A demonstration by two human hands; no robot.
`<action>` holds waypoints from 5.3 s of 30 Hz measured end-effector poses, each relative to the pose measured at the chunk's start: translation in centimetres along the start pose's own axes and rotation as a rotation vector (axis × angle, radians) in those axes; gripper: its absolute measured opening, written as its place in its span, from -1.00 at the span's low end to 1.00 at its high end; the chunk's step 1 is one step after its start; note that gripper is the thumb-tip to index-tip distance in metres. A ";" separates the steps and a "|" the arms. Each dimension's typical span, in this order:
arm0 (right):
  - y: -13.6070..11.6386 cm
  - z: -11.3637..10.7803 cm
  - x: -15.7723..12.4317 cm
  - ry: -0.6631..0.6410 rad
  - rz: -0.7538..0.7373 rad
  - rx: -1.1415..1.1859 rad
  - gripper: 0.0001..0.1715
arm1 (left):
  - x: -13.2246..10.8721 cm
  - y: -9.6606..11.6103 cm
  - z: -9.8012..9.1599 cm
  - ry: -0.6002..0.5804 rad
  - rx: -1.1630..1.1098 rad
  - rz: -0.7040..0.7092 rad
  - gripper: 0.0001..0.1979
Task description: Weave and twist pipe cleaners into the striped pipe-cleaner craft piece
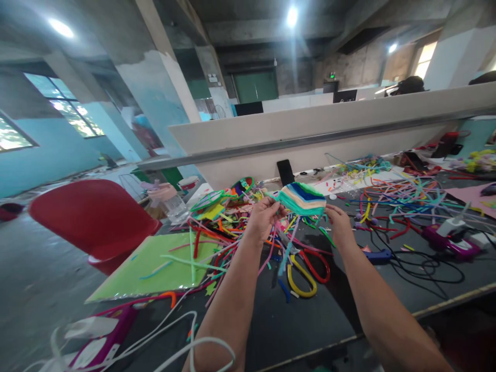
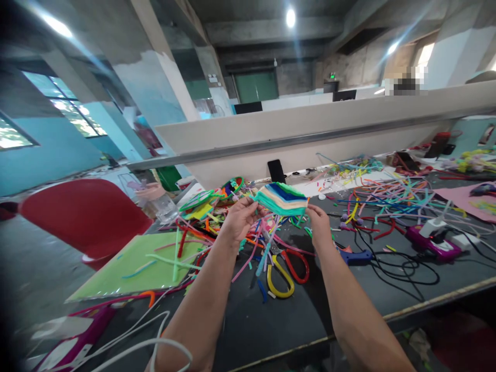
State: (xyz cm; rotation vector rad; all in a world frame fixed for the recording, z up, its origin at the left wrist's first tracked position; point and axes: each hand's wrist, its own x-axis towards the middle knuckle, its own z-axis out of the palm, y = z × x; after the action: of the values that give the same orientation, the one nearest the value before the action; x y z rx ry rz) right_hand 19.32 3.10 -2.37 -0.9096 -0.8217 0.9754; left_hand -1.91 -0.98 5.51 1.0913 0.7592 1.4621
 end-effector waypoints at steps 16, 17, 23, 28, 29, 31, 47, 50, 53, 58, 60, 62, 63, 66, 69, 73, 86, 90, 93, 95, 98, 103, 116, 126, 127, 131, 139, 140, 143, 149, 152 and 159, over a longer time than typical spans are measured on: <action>-6.5 0.1 -5.3 -0.280 -0.630 -0.432 -0.80 | -3.9 0.6 5.5 0.009 0.983 0.531 -0.89; -6.5 0.1 -5.4 -0.223 -0.626 -0.427 -0.80 | -4.2 0.4 5.8 0.080 1.080 0.668 -0.92; -6.2 0.5 -6.2 -0.149 -0.645 -0.384 -0.83 | -5.2 -0.4 6.7 0.136 1.432 0.883 -0.85; -6.1 0.8 -6.5 -0.181 -0.667 -0.377 -0.83 | -5.2 -0.8 6.6 0.145 1.434 0.878 -0.86; -6.1 0.8 -6.6 -0.184 -0.671 -0.381 -0.83 | -5.2 -0.9 6.7 0.143 1.424 0.885 -0.87; -6.2 0.9 -6.7 -0.186 -0.684 -0.396 -0.83 | -5.2 -1.0 6.8 0.136 1.411 0.902 -0.88; -5.9 1.2 -6.8 -0.339 -0.636 -0.416 -0.80 | -5.4 -2.0 6.7 0.132 1.372 0.943 -0.88; -5.4 1.3 -6.8 -0.283 -0.633 -0.452 -0.77 | -5.3 -2.3 6.9 0.122 1.357 0.928 -0.86; -5.1 1.2 -6.5 -0.215 -0.633 -0.477 -0.78 | -5.2 -2.0 7.2 0.063 1.304 0.834 -0.84; -5.0 1.0 -6.0 -0.245 -0.668 -0.545 -0.81 | -4.9 -0.1 6.6 -0.085 1.210 0.626 -0.77; -5.0 1.1 -6.1 -0.272 -0.705 -0.581 -0.82 | -4.8 0.7 6.0 -0.149 1.202 0.566 -0.76; -5.0 1.2 -6.3 -0.300 -0.733 -0.596 -0.82 | -4.7 1.4 5.4 -0.185 1.206 0.555 -0.76; -5.0 1.2 -6.4 -0.311 -0.740 -0.605 -0.83 | -4.7 1.7 5.2 -0.185 1.208 0.563 -0.76; -5.1 1.3 -6.9 -0.325 -0.772 -0.649 -0.85 | -4.8 2.5 5.0 -0.103 1.201 0.607 -0.79; -5.0 1.5 -7.2 -0.356 -0.845 -0.687 -0.86 | -4.7 2.8 5.2 -0.061 1.153 0.563 -0.77; -4.7 1.7 -7.3 -0.381 -0.934 -0.718 -0.87 | -4.4 2.5 5.4 -0.123 0.995 0.442 -0.85; -5.7 1.1 -6.8 -0.263 -0.637 -0.517 -0.79 | -5.1 2.0 5.4 -0.126 1.327 0.768 -0.88; -5.6 0.9 -6.5 -0.321 -0.545 -0.457 -0.78 | -5.3 2.0 5.3 -0.118 1.484 0.832 -0.87; -5.6 0.7 -6.2 -0.339 -0.515 -0.430 -0.78 | -5.6 1.9 5.7 -0.105 1.551 0.832 -0.85; -5.7 0.6 -6.1 -0.316 -0.524 -0.418 -0.78 | -5.8 1.7 6.1 -0.111 1.577 0.829 -0.85; -5.9 0.5 -5.9 -0.263 -0.557 -0.403 -0.78 | -6.0 1.3 6.7 -0.108 1.617 0.820 -0.83; -6.1 0.2 -5.8 -0.228 -0.593 -0.394 -0.79 | -6.2 2.6 6.5 -0.212 1.480 0.788 -0.82; -6.3 0.3 -7.3 -0.339 -0.885 -0.586 -0.88 | -6.9 5.0 5.2 -0.309 1.298 0.662 -0.90; -5.9 1.5 -7.6 -0.382 -0.861 -0.551 -0.88 | -6.4 5.1 5.3 -0.279 1.451 0.685 -0.88; -5.8 1.8 -7.7 -0.396 -0.834 -0.545 -0.88 | -6.4 5.3 5.2 -0.268 1.454 0.676 -0.88; -7.0 3.4 -8.6 -0.438 -0.743 -0.558 -0.87 | -6.4 6.8 4.0 -0.174 1.367 0.638 -0.84; -11.5 7.9 -9.5 -0.407 -0.656 -0.565 -0.79 | -8.8 11.3 1.6 0.290 1.038 0.849 -0.86; -11.8 8.6 -9.3 -0.403 -0.644 -0.560 -0.77 | -9.3 11.7 1.4 0.352 1.008 0.875 -0.86; -12.7 10.4 -8.4 -0.407 -0.611 -0.542 -0.72 | -10.4 12.5 0.9 0.459 0.935 0.897 -0.84; -12.2 11.0 -6.4 -0.436 -0.525 -0.433 -0.68 | -10.6 12.4 1.3 0.434 0.964 0.871 -0.89; -11.5 10.4 -5.4 -0.424 -0.465 -0.425 -0.66 | -9.6 11.5 1.9 0.336 1.061 0.838 -0.89; -11.9 9.7 -4.2 -0.432 -0.470 -0.534 -0.66 | -7.3 9.4 2.6 0.294 1.150 0.836 -0.91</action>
State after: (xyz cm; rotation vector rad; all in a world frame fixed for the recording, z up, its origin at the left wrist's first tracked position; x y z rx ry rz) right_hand 13.10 -1.57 11.52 -0.8984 -1.6346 0.5417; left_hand -3.35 -10.18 13.42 2.2788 1.5650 1.9138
